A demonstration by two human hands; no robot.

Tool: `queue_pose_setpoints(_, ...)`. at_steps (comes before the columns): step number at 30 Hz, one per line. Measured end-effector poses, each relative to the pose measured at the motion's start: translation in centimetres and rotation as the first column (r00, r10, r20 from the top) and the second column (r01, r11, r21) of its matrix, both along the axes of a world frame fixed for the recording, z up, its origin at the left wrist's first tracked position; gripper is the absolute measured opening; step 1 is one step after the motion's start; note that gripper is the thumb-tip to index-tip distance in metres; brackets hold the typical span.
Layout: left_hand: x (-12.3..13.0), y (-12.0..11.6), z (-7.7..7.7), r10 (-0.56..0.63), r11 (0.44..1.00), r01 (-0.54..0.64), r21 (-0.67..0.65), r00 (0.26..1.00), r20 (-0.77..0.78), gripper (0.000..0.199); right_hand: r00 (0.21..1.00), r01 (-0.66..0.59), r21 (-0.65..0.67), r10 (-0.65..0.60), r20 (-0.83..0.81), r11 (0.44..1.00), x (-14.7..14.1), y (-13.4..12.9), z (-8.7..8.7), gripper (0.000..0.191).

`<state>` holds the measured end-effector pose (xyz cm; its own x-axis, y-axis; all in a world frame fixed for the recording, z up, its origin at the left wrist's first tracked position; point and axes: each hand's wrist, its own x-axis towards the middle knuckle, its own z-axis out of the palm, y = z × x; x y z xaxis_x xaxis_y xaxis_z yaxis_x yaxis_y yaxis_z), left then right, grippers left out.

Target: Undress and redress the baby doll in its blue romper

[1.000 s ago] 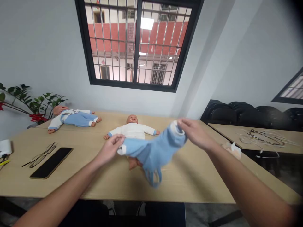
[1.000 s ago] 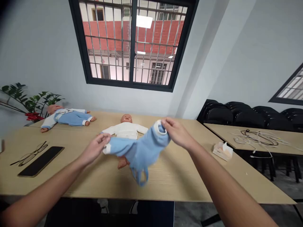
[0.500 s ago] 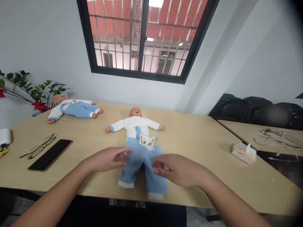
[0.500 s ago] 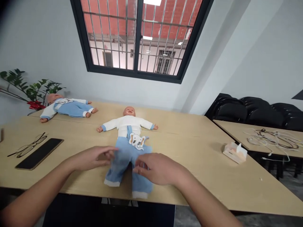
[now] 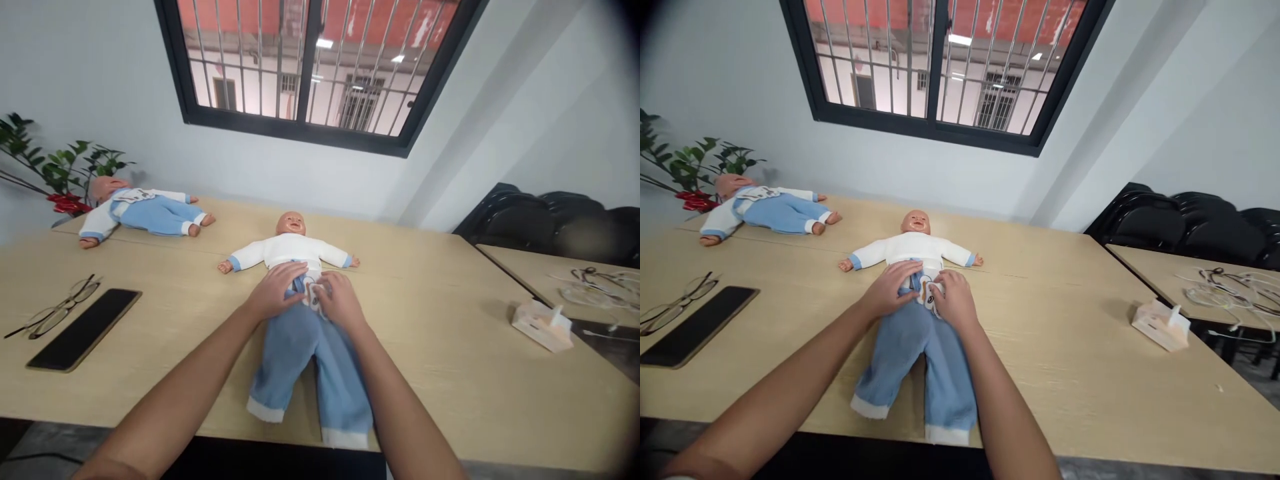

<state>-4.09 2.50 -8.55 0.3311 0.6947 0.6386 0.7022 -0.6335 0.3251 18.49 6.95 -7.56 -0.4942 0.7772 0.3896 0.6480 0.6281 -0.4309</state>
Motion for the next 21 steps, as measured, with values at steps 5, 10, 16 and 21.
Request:
queue_pose_setpoints(5,0.2,0.2,-0.1,-0.093,0.995,0.094,0.032,0.995,-0.04,0.071,0.998,0.017,-0.048,-0.014,0.062,0.999,0.0,-0.6,-0.1,0.026)
queue_pose_setpoints(10,0.5,0.1,0.0,-0.092,0.991,0.096,0.097,0.995,-0.047,0.088,0.973,-0.232,0.117,0.229,0.042,0.965,-0.5,-1.9,0.9,0.022)
queue_pose_setpoints(16,-1.3,-0.5,-0.3,0.054,0.998,-0.053,0.035,0.998,-0.018,0.025,0.926,-0.352,-0.002,0.348,-0.146,0.936,-0.3,-2.9,1.1,0.02)
queue_pose_setpoints(21,-2.3,-1.3,-0.1,0.05,0.998,-0.052,0.018,0.993,0.105,0.024,0.967,-0.252,-0.256,0.252,-0.033,0.933,-0.4,-3.4,1.7,0.053)
